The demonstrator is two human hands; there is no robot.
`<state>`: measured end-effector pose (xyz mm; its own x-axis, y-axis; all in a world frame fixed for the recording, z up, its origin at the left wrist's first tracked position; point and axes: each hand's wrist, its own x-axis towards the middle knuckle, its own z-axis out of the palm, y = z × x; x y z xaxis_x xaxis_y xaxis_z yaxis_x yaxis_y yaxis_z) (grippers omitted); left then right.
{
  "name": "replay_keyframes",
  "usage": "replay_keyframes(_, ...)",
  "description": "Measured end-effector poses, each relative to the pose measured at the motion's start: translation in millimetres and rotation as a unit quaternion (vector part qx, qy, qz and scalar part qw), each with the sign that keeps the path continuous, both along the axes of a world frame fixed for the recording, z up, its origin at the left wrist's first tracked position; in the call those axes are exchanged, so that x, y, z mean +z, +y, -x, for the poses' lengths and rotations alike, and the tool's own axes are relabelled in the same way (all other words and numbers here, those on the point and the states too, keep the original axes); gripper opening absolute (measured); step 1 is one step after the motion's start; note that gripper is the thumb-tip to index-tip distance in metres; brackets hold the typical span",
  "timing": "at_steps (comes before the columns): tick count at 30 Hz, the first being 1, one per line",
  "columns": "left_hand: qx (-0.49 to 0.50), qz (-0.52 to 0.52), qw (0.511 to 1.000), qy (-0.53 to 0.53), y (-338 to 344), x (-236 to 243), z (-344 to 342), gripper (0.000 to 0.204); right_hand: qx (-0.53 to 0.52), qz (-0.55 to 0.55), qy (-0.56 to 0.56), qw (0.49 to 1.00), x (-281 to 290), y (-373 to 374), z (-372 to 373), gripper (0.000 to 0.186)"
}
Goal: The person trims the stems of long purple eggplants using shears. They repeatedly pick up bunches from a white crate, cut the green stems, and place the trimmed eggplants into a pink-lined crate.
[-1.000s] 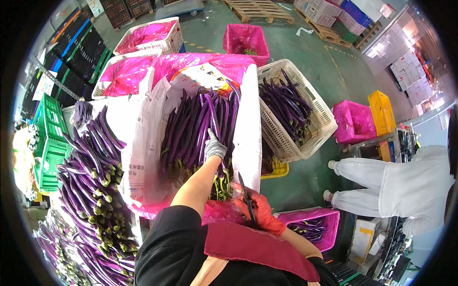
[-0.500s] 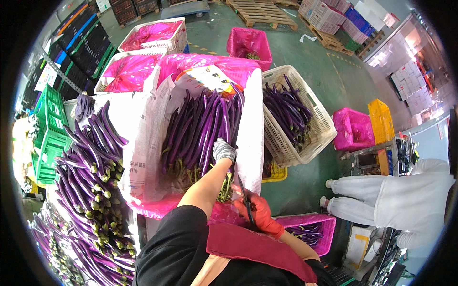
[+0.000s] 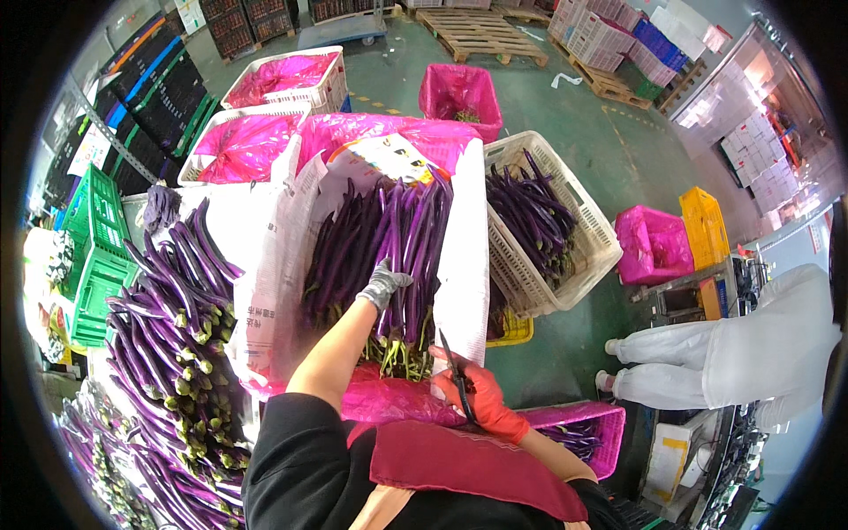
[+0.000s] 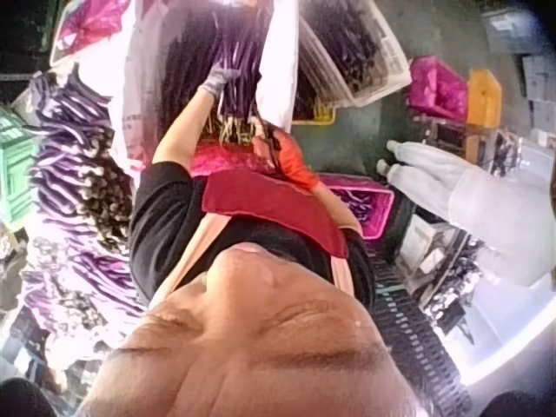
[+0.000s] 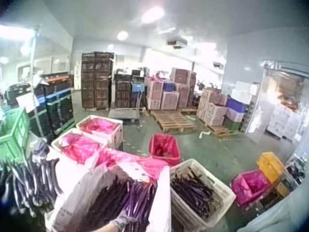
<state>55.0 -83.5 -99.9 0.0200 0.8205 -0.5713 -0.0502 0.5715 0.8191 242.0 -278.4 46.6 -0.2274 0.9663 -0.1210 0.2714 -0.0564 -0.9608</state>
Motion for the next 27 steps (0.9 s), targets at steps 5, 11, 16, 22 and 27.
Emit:
replay_keyframes(5, -0.022, -0.16, 0.978, -0.133, -14, 42, 29, 0.056, -0.061, 0.176, 0.15, 0.971, 2, 14, 7, 0.045)
replay_keyframes(11, -0.034, -0.219, 0.927, -0.304, -44, 150, 18, 0.056, -0.061, -0.058, 0.25, 0.964, -35, 85, 29, 0.053)
replay_keyframes(16, -0.081, -0.158, 0.872, -0.456, -47, 137, 38, 0.055, -0.074, -0.131, 0.124, 0.981, -34, 88, 61, 0.055)
replay_keyframes(22, -0.094, -0.092, 0.863, -0.488, -54, 139, 52, 0.056, -0.019, -0.179, 0.092, 0.979, 6, 77, 74, 0.052)
replay_keyframes(27, -0.153, -0.066, 0.78, -0.603, -46, 143, 56, 0.058, -0.057, -0.053, 0.319, 0.945, 31, 98, 66, 0.049)
